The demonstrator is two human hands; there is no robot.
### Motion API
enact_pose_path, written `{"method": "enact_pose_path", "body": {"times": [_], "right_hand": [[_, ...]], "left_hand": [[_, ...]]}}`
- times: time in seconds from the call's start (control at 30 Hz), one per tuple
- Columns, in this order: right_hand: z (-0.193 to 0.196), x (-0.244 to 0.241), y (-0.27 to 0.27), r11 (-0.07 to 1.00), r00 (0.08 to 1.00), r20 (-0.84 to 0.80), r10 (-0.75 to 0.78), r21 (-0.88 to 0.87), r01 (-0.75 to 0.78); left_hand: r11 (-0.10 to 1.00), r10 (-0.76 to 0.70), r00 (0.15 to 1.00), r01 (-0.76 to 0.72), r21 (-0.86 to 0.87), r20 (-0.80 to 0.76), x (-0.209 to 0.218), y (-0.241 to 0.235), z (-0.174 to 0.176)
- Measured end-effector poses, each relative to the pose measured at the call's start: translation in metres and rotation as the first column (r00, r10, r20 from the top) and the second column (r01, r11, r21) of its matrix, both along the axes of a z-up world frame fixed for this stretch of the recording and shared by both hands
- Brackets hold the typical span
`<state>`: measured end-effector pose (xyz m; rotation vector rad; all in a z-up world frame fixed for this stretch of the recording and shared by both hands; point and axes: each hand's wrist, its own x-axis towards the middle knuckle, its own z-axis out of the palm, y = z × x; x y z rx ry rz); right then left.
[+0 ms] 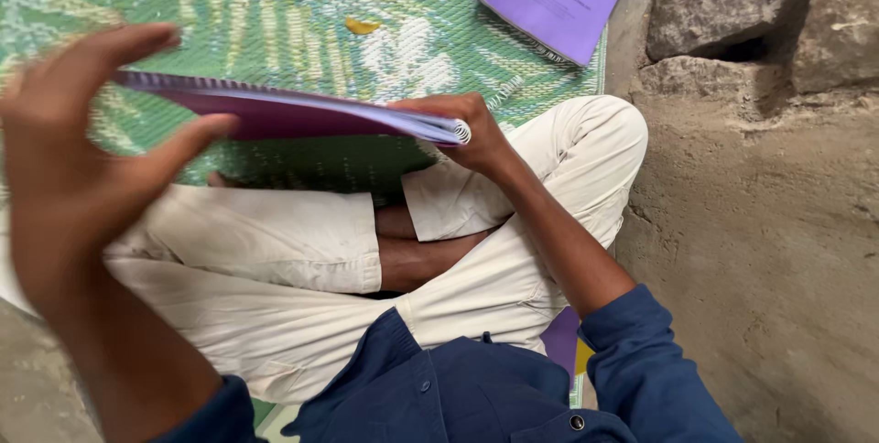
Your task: The person threads a spiral binding coil through the holes of a notebook by hand. They align the covers and internal pages, then manually rotate the coil to secure the document while sitting on a mat.
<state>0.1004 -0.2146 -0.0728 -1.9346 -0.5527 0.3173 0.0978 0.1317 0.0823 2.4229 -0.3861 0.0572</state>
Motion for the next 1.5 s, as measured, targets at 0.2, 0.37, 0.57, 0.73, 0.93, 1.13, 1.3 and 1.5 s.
{"method": "enact_pose_path", "body": {"times": [0.2,0.37,0.57,0.73,0.93,1.13,1.3,1.5], "right_hand": [[0.001,-0.004,0.003,0.997,0.998,-0.028,-0.051,-0.051,0.049],[-0.003,0.005,-0.007,0.970,0.944,-0.326,-0.046,0.210,0.120],[-0.014,0.039,-0.024,0.931,0.753,-0.651,-0.098,0.207,0.301],[-0.037,0.050,-0.034,0.929,0.875,-0.315,-0.367,-0.169,0.329],[-0.044,0.082,-0.042,0.828,0.777,-0.305,-0.551,-0.086,0.554],[-0.032,0.097,-0.057,0.896,0.900,-0.051,-0.432,-0.138,0.422],[-0.046,0.109,-0.077,0.847,0.884,-0.027,-0.466,-0.303,0.437],[-0.036,0.112,-0.126,0.707,0.653,-0.276,-0.706,-0.206,0.677]], "left_hand": [[0.908,-0.370,0.911,0.312,0.280,0.183,0.019,-0.117,-0.031],[0.839,-0.336,0.921,0.387,0.382,-0.196,0.059,-0.111,-0.067],[0.973,-0.035,0.944,0.107,0.205,-0.329,0.111,-0.050,-0.111],[0.991,0.118,0.806,-0.054,0.127,-0.581,0.084,-0.021,-0.171],[0.990,0.122,0.826,-0.059,0.131,-0.550,0.075,-0.020,-0.189],[0.983,0.133,0.835,-0.042,0.179,-0.534,0.074,-0.023,-0.179],[0.977,0.125,0.885,-0.032,0.209,-0.449,0.072,-0.023,-0.178],[0.967,0.004,0.986,0.039,0.253,-0.169,0.070,-0.019,-0.187]]}}
